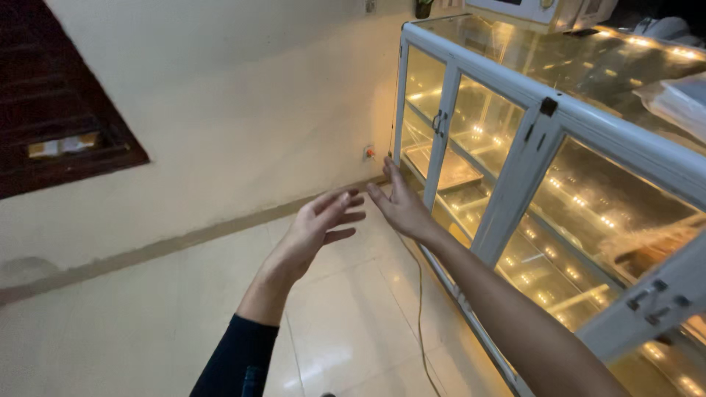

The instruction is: The person places a bowl containing chocolate into a microwave, operates the microwave settings, and later stirs the melted chocolate with a spoon.

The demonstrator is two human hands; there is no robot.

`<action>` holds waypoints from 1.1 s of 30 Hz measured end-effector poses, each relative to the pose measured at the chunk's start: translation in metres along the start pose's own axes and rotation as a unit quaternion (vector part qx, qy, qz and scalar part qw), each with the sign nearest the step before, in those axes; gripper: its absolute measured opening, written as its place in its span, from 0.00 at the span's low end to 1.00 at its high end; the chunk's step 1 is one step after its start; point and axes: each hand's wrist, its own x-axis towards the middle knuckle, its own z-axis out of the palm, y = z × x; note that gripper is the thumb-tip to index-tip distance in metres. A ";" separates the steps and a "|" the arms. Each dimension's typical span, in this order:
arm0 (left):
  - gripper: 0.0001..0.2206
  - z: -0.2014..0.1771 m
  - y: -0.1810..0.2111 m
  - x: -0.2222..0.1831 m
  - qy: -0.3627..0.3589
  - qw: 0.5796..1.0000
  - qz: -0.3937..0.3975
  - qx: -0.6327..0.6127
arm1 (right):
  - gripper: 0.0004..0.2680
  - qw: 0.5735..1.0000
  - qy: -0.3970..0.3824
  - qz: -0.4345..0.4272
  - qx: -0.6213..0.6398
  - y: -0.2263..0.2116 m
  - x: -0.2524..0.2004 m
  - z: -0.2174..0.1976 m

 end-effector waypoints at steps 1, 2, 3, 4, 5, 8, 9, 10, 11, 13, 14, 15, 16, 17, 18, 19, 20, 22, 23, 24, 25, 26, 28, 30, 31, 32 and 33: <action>0.28 -0.016 -0.006 0.027 -0.006 1.000 -0.006 0.009 | 0.34 1.000 0.012 0.013 -0.012 0.019 0.026 -0.009; 0.27 -0.034 -0.012 0.048 -0.015 1.000 -0.018 0.020 | 0.35 0.999 0.025 0.032 -0.020 0.033 0.048 -0.014; 0.26 -0.053 -0.015 0.071 -0.023 0.999 -0.029 0.032 | 0.34 0.998 0.064 0.021 -0.016 0.046 0.070 -0.022; 0.26 -0.070 -0.014 0.101 -0.036 0.998 -0.027 0.053 | 0.33 0.994 0.108 0.012 -0.015 0.060 0.090 -0.034; 0.26 -0.085 -0.011 0.133 -0.048 0.996 -0.025 0.073 | 0.33 0.990 0.135 0.029 0.000 0.074 0.110 -0.045; 0.24 -0.094 0.003 0.248 -0.070 0.995 0.002 0.078 | 0.32 0.972 0.226 0.062 0.009 0.121 0.162 -0.104; 0.24 -0.092 0.007 0.282 -0.075 0.995 0.010 0.068 | 0.31 0.964 0.257 0.067 -0.004 0.134 0.172 -0.122; 0.23 -0.087 0.008 0.314 -0.091 0.993 0.029 0.065 | 0.30 0.956 0.285 0.076 -0.019 0.148 0.176 -0.137; 0.22 -0.080 0.011 0.347 -0.107 0.991 0.049 0.061 | 0.30 0.944 0.312 0.095 -0.038 0.161 0.179 -0.152; 0.21 -0.062 0.021 0.414 -0.137 0.984 0.091 0.066 | 0.29 0.918 0.370 0.123 -0.075 0.183 0.191 -0.187; 0.21 -0.051 0.024 0.442 -0.150 0.980 0.107 0.072 | 0.30 0.915 0.374 0.133 -0.070 0.192 0.199 -0.202; 0.21 -0.038 0.026 0.469 -0.162 0.976 0.123 0.077 | 0.30 0.912 0.379 0.143 -0.065 0.200 0.207 -0.218; 0.21 -0.026 0.028 0.496 -0.178 0.970 0.140 0.092 | 0.31 0.910 0.381 0.152 -0.059 0.209 0.216 -0.231; 0.21 -0.013 0.030 0.522 -0.193 0.963 0.158 0.106 | 0.32 0.906 0.370 0.191 -0.075 0.217 0.225 -0.243; 0.22 -0.002 0.035 0.550 -0.206 0.954 0.178 0.122 | 0.33 0.900 0.360 0.228 -0.090 0.224 0.237 -0.255; 0.22 0.010 0.040 0.576 -0.225 0.943 0.201 0.142 | 0.34 0.893 0.349 0.264 -0.103 0.231 0.251 -0.266; 0.23 0.020 0.045 0.600 -0.241 0.930 0.223 0.163 | 0.35 0.893 0.335 0.282 -0.098 0.239 0.267 -0.277; 0.24 0.036 0.054 0.649 -0.259 0.905 0.272 0.200 | 0.38 0.893 0.307 0.319 -0.087 0.255 0.301 -0.298; 0.24 0.043 0.058 0.672 -0.259 0.892 0.299 0.216 | 0.38 0.886 0.304 0.341 -0.074 0.264 0.319 -0.308; 0.25 0.048 0.064 0.696 -0.259 0.878 0.328 0.232 | 0.39 0.880 0.303 0.360 -0.062 0.272 0.342 -0.317; 0.25 0.052 0.070 0.718 -0.250 0.876 0.339 0.237 | 0.39 0.874 0.301 0.379 -0.049 0.282 0.364 -0.326; 0.24 0.055 0.074 0.738 -0.242 0.874 0.346 0.243 | 0.40 0.868 0.301 0.390 -0.054 0.293 0.383 -0.334; 0.24 0.062 0.079 0.776 -0.222 0.865 0.375 0.251 | 0.40 0.857 0.301 0.413 -0.062 0.323 0.417 -0.345; 0.23 0.073 0.083 0.817 -0.200 0.848 0.421 0.252 | 0.42 0.855 0.328 0.396 -0.068 0.360 0.441 -0.350; 0.22 0.081 0.085 0.837 -0.191 0.835 0.453 0.248 | 0.42 0.853 0.343 0.388 -0.071 0.380 0.451 -0.355; 0.21 0.091 0.085 0.856 -0.184 0.822 0.482 0.243 | 0.43 0.843 0.349 0.399 -0.092 0.399 0.457 -0.358; 0.21 0.101 0.083 0.875 -0.177 0.808 0.510 0.237 | 0.43 0.833 0.354 0.411 -0.112 0.419 0.463 -0.361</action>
